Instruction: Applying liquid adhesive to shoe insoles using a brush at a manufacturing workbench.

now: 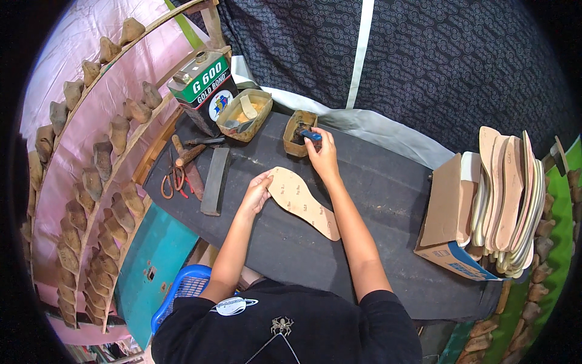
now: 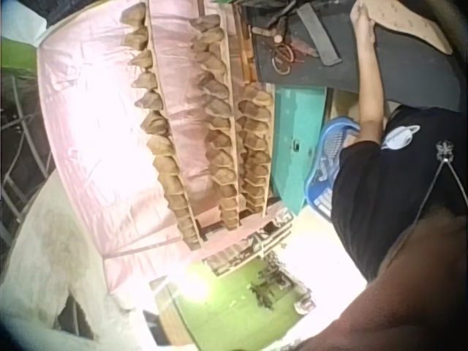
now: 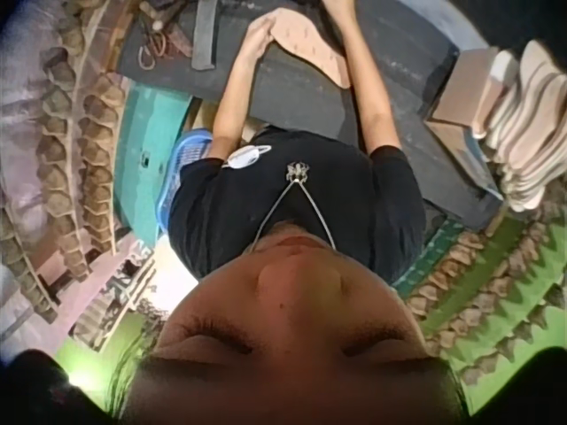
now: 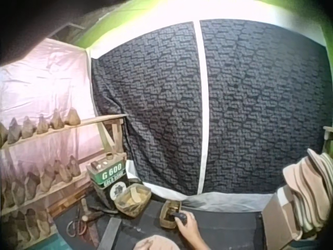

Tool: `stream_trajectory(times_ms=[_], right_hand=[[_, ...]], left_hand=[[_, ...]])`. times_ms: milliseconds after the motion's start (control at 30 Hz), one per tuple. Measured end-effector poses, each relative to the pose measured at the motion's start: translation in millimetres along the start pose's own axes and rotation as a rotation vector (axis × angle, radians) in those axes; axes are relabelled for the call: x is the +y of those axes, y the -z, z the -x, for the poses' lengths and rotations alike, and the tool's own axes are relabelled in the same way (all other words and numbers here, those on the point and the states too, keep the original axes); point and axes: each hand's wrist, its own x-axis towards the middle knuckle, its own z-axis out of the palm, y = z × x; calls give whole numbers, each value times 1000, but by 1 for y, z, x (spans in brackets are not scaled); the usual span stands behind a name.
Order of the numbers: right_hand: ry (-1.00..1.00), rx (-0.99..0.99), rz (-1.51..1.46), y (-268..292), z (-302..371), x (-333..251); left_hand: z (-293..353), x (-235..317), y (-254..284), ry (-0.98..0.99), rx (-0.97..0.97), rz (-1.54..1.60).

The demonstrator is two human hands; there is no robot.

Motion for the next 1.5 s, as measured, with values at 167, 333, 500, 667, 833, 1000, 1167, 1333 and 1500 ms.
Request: stream_trajectory(times_ms=[167, 333, 500, 667, 833, 1000, 1167, 1333, 1500], right_hand=[[-16, -68, 32, 2, -10, -12], [34, -125, 44, 10, -13, -24], [112, -42, -10, 17, 2, -31], [66, -38, -55, 25, 12, -41], [-87, 21, -293, 34, 17, -50], [-41, 42, -287, 47, 40, -70], [1, -40, -228, 58, 80, -93], [63, -112, -42, 69, 103, -114], [4, -67, -112, 73, 120, -107]], left_hand=[[0, 3, 0, -22, -43, 62], [-3, 2, 3, 10, -68, 91], [-2, 0, 4, 4, -76, 103], [0, -1, 3, 4, -37, 95], [5, -1, 2, -11, 25, 99], [9, 0, 4, -19, 52, 103], [9, 0, 7, -23, 21, 123], [9, 3, 3, -18, 53, 72], [16, 9, -4, -20, 77, 40]])
